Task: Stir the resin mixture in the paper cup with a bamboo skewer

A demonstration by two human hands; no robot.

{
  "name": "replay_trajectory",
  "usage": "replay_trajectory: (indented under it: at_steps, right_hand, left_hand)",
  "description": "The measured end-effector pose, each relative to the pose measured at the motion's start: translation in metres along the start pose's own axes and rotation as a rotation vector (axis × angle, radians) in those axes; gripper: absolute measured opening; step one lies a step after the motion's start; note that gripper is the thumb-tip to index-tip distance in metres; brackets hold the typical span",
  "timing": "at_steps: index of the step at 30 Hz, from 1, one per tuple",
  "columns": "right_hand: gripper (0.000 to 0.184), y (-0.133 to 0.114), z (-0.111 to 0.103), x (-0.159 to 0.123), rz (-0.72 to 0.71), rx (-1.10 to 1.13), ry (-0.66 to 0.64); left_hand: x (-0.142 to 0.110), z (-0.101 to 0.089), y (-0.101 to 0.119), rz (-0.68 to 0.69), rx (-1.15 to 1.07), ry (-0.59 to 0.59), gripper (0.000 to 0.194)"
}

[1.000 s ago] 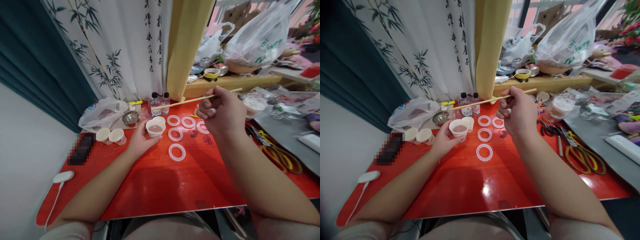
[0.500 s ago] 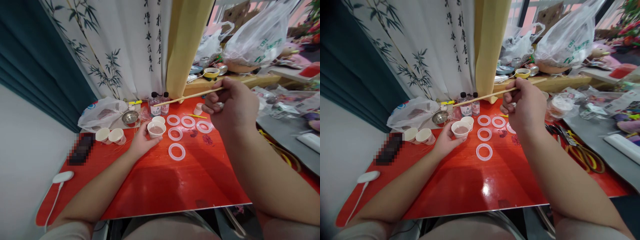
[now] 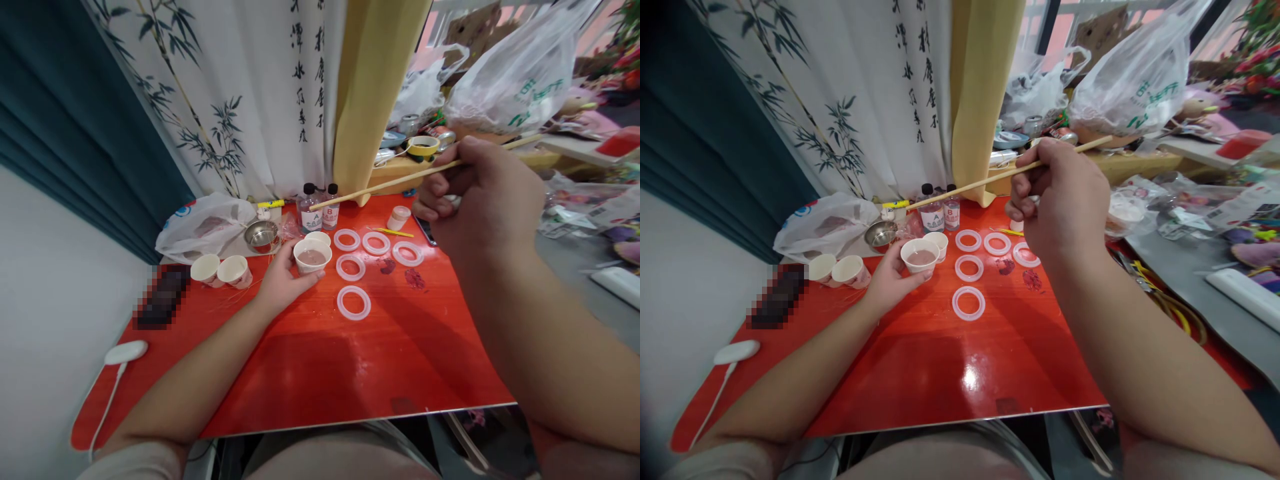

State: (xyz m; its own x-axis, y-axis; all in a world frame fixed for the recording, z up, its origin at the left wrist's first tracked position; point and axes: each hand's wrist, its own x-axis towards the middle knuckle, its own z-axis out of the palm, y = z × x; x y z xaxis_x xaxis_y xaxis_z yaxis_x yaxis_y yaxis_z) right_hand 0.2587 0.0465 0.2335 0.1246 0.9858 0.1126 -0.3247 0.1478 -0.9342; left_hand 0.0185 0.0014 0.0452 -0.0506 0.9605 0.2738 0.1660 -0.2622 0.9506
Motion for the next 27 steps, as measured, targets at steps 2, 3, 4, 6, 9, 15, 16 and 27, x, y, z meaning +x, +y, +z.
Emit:
replay_trajectory:
  at_steps: [2, 3, 4, 6, 9, 15, 16, 27]
  right_hand:
    - [0.043, -0.0023, 0.0024, -0.0012, 0.01, 0.005, -0.005]
    - [0.043, -0.0028, 0.0027, -0.0012, 0.007, 0.007, -0.013]
    - [0.042, -0.0028, 0.0027, -0.0009, -0.003, 0.008, -0.022]
    - [0.037, -0.002, 0.0023, -0.0002, -0.049, 0.012, -0.041]
    - [0.025, -0.0006, 0.0015, 0.0004, -0.111, 0.013, -0.068]
    - [0.028, -0.002, 0.003, -0.0019, -0.122, 0.003, -0.069]
    - [0.03, -0.0027, 0.0037, -0.0022, -0.121, 0.0, -0.067]
    - [0.043, -0.0096, 0.0055, -0.0014, -0.086, -0.038, -0.021]
  left_hand:
    - [-0.0001, -0.0002, 0.0002, -0.001, -0.009, 0.002, 0.067]
    - [-0.0002, -0.0003, 0.0, 0.0, -0.01, 0.003, 0.067]
    - [-0.0002, -0.0005, -0.0003, 0.001, -0.011, 0.005, 0.066]
    - [-0.0002, -0.0009, -0.0015, 0.005, -0.012, 0.006, 0.066]
    - [0.0001, -0.0011, -0.0032, 0.015, -0.016, -0.001, 0.065]
    - [0.0005, -0.0011, -0.0013, 0.025, -0.001, 0.007, 0.066]
    - [0.0004, -0.0012, -0.0012, 0.024, 0.002, 0.008, 0.066]
    - [-0.0001, -0.0032, -0.0038, 0.024, 0.019, -0.003, 0.067]
